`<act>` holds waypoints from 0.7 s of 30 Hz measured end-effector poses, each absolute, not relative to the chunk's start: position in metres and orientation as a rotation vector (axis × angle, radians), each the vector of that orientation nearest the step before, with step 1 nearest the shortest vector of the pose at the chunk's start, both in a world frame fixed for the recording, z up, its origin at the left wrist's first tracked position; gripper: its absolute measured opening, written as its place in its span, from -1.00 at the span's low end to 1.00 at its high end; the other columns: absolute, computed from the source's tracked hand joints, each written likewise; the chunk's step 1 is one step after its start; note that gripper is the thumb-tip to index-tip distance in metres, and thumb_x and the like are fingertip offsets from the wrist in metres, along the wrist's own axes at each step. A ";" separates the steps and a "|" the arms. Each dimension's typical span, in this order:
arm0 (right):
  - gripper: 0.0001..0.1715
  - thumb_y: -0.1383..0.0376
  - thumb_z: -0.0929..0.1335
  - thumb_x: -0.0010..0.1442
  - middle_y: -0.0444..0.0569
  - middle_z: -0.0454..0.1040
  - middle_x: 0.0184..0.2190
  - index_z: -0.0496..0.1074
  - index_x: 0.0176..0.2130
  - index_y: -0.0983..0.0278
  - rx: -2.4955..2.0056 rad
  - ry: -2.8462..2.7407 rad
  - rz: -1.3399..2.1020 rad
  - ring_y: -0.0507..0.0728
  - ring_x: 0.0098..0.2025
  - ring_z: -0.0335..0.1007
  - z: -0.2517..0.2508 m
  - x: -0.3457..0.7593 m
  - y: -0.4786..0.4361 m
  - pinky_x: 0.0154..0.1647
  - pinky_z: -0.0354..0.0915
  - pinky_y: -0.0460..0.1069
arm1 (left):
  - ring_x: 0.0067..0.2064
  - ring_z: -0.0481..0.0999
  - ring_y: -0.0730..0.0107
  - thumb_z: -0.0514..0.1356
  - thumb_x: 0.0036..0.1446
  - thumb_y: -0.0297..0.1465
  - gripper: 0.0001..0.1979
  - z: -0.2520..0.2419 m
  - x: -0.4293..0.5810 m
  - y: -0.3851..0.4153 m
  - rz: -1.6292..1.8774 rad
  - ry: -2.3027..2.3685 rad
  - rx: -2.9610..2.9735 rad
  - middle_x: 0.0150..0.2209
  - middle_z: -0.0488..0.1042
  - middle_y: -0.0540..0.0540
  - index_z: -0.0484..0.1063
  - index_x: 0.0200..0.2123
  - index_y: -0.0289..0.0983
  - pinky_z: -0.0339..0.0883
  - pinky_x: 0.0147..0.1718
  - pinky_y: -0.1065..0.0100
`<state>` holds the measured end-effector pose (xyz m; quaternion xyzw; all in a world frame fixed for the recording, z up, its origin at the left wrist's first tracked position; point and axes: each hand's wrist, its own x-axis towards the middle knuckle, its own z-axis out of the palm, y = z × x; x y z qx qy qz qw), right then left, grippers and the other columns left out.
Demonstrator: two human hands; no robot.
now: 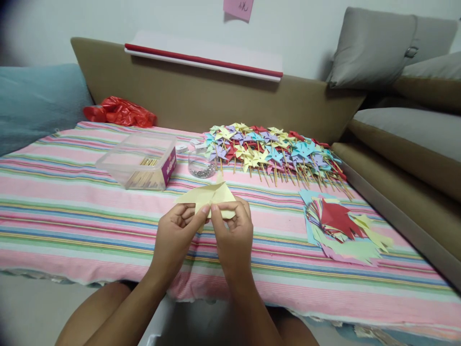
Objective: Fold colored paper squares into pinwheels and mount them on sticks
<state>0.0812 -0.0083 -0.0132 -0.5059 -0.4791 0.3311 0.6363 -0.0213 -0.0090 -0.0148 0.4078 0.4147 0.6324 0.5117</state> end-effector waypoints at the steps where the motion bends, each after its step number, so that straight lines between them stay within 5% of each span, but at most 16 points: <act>1: -0.76 0.15 0.46 0.12 -0.05 0.43 -0.24 0.40 -0.30 0.23 -1.155 -1.067 0.776 0.07 -0.32 0.42 -0.013 0.080 -0.008 -0.42 0.38 -0.05 | -0.22 0.64 0.27 0.41 0.05 -0.32 -0.74 -0.015 -0.021 -0.009 1.517 0.985 0.985 -0.27 0.64 -0.11 0.52 -0.22 -0.30 0.47 -0.13 0.32; 7: -0.31 0.18 0.53 0.01 0.08 0.42 0.03 0.25 0.06 0.19 -1.079 -0.941 0.776 0.19 0.02 0.46 -0.016 0.081 -0.006 -0.07 0.45 0.04 | -0.16 0.62 0.26 0.35 0.13 -0.30 -0.76 -0.013 -0.025 -0.010 1.497 0.996 1.103 -0.24 0.64 -0.11 0.51 -0.16 -0.27 0.44 -0.11 0.32; 15: -0.65 0.12 0.49 0.11 0.06 0.53 0.08 0.60 -0.12 0.22 -1.050 -1.210 1.173 0.32 0.10 0.46 -0.011 0.114 -0.004 0.07 0.40 0.16 | -0.29 0.57 0.30 0.29 0.19 -0.29 -0.53 -0.004 -0.049 -0.003 1.250 1.009 1.430 -0.37 0.61 0.00 0.31 0.14 -0.16 0.33 -0.31 0.39; 21: -0.63 0.15 0.50 0.11 0.06 0.58 0.04 0.60 -0.08 0.23 -1.046 -1.113 1.180 0.32 0.12 0.47 -0.014 0.106 -0.003 0.16 0.33 0.20 | -0.22 0.58 0.32 0.31 0.18 -0.27 -0.63 -0.005 -0.051 0.001 1.247 1.025 1.407 -0.29 0.60 -0.04 0.35 0.03 -0.19 0.37 -0.24 0.39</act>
